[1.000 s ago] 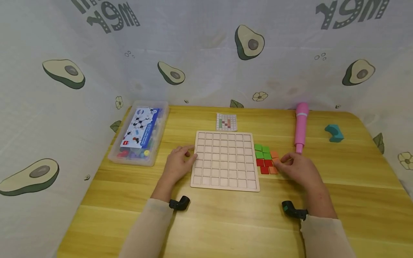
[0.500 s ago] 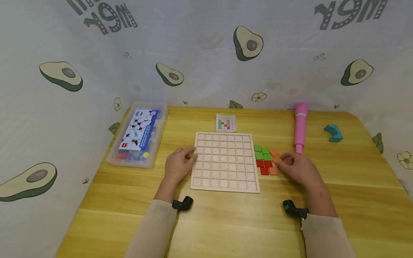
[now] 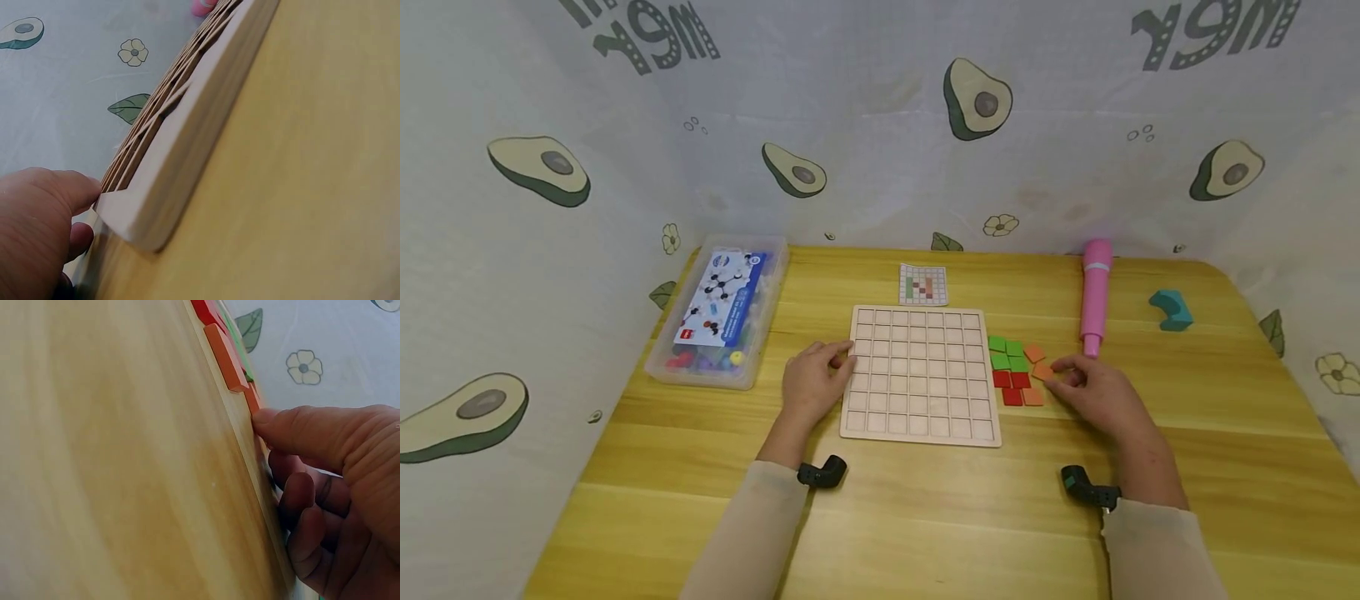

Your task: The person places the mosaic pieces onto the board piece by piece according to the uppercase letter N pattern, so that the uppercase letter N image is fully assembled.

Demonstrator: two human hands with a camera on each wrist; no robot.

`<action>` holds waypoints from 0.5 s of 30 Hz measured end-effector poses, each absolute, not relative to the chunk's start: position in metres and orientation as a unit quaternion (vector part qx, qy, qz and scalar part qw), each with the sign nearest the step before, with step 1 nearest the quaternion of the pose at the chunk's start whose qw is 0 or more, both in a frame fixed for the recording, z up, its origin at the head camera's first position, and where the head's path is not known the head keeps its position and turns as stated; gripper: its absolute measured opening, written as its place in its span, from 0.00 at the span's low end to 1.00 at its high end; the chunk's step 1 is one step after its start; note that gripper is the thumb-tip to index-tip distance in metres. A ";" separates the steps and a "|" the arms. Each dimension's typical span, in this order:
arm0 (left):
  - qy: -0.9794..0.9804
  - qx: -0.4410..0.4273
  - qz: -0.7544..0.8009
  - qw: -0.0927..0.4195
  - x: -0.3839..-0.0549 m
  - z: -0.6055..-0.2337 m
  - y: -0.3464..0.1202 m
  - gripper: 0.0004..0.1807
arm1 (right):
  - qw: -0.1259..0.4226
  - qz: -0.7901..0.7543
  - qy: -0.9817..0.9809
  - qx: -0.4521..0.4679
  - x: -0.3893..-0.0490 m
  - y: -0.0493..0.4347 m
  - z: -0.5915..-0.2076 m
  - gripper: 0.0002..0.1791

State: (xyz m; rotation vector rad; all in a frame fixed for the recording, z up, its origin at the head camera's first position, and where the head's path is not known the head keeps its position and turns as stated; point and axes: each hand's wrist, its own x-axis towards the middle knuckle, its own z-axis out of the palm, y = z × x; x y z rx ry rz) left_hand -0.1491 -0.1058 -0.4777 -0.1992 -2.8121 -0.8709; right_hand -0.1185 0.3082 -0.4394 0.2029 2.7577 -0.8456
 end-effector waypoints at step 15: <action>-0.945 -0.068 -0.305 0.096 -0.147 -0.478 -0.106 0.17 | 0.142 -0.292 0.942 0.083 -0.113 0.303 -0.432 0.33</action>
